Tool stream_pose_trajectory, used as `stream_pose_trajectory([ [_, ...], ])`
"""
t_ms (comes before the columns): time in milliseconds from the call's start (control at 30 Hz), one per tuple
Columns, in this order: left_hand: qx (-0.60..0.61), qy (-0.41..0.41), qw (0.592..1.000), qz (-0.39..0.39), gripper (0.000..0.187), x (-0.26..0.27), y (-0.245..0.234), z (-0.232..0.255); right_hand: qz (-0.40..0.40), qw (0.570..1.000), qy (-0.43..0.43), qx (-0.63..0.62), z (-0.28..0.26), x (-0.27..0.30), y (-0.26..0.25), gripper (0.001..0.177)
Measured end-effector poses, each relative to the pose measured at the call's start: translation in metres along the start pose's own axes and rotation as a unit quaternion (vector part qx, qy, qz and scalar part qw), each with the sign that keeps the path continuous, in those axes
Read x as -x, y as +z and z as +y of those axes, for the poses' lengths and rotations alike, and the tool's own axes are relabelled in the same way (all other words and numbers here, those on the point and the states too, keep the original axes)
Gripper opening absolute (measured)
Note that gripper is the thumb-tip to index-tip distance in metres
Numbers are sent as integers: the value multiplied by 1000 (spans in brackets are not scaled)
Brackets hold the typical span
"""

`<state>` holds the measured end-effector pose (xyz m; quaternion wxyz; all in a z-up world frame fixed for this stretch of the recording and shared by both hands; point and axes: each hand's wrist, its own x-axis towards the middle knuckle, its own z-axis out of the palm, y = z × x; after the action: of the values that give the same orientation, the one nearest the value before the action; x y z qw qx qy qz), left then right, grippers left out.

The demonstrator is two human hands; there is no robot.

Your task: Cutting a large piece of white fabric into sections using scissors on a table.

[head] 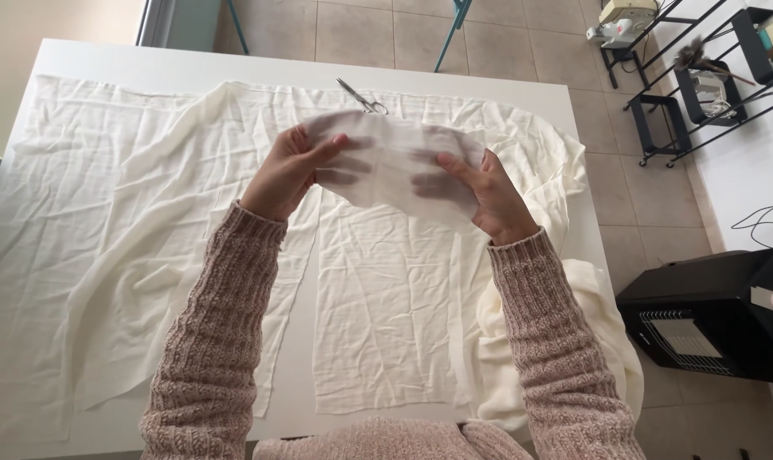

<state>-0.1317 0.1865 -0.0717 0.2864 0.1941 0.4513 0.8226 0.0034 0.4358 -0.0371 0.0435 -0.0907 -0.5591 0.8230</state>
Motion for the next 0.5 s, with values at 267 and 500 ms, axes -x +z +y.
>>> stream_pose_trajectory([
  [267,10,-47,999,16,32,70,6,-42,18,998,46,26,37,56,-18,38],
  [500,-18,-147,986,83,28,164,3,-114,65,987,144,22,111,138,-37,31],
])
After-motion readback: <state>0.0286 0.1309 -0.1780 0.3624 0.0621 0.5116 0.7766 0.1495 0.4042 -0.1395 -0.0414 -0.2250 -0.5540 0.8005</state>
